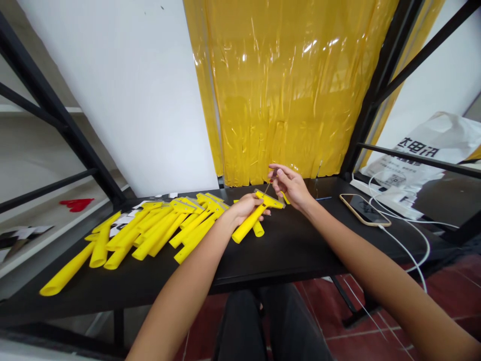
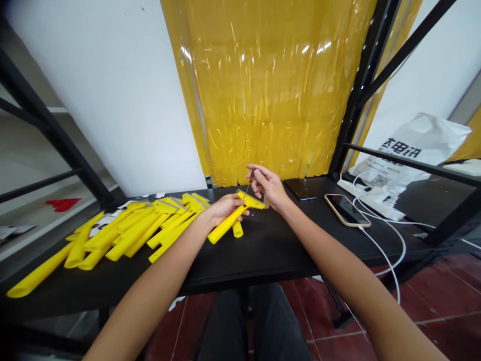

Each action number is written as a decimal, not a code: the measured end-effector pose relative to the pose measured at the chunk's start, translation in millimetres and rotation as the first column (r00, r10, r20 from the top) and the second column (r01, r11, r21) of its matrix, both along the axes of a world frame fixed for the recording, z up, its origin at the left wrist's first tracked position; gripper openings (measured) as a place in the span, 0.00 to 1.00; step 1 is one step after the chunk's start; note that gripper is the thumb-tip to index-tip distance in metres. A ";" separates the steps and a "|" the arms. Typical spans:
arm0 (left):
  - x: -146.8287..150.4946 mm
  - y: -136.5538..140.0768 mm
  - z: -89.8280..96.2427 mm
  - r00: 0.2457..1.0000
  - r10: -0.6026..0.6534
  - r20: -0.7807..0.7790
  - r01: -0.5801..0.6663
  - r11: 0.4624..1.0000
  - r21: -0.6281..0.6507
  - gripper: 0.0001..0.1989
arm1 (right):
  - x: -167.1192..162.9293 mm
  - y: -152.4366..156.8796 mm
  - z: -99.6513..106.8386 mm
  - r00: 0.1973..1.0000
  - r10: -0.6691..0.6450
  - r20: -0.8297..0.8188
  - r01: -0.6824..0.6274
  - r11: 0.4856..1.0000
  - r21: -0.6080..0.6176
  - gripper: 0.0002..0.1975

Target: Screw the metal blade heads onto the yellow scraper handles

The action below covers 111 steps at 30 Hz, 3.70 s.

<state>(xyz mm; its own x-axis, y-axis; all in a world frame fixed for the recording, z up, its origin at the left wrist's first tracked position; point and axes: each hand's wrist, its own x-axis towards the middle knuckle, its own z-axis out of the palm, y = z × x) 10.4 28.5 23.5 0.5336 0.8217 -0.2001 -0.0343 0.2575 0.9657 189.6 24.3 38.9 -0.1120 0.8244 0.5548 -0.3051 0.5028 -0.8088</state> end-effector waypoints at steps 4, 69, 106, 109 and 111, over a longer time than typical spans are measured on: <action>4.1 -0.4 -5.0 1.000 0.002 -0.029 -0.002 1.000 -0.005 0.04 | -4.4 -1.2 -2.1 1.000 -0.010 0.012 0.010 1.000 0.023 0.18; 4.5 0.3 -5.0 0.996 0.040 -0.075 -0.042 0.999 -0.020 0.06 | -4.1 3.1 -4.4 0.983 -0.157 0.090 0.145 0.981 0.127 0.18; 1.8 5.4 -8.9 0.999 0.004 -0.038 -0.005 1.000 -0.009 0.07 | -7.0 0.2 -1.4 0.987 -0.141 0.070 0.141 0.990 0.012 0.18; 1.7 5.1 -9.2 0.999 -0.002 -0.039 0.002 1.000 -0.001 0.06 | -7.2 0.9 -2.4 0.982 -0.169 0.086 0.168 0.986 0.019 0.19; 1.9 5.4 -9.4 0.999 -0.005 -0.035 0.004 1.000 -0.004 0.06 | -6.4 1.7 -3.0 0.987 -0.141 0.074 0.139 0.990 0.030 0.19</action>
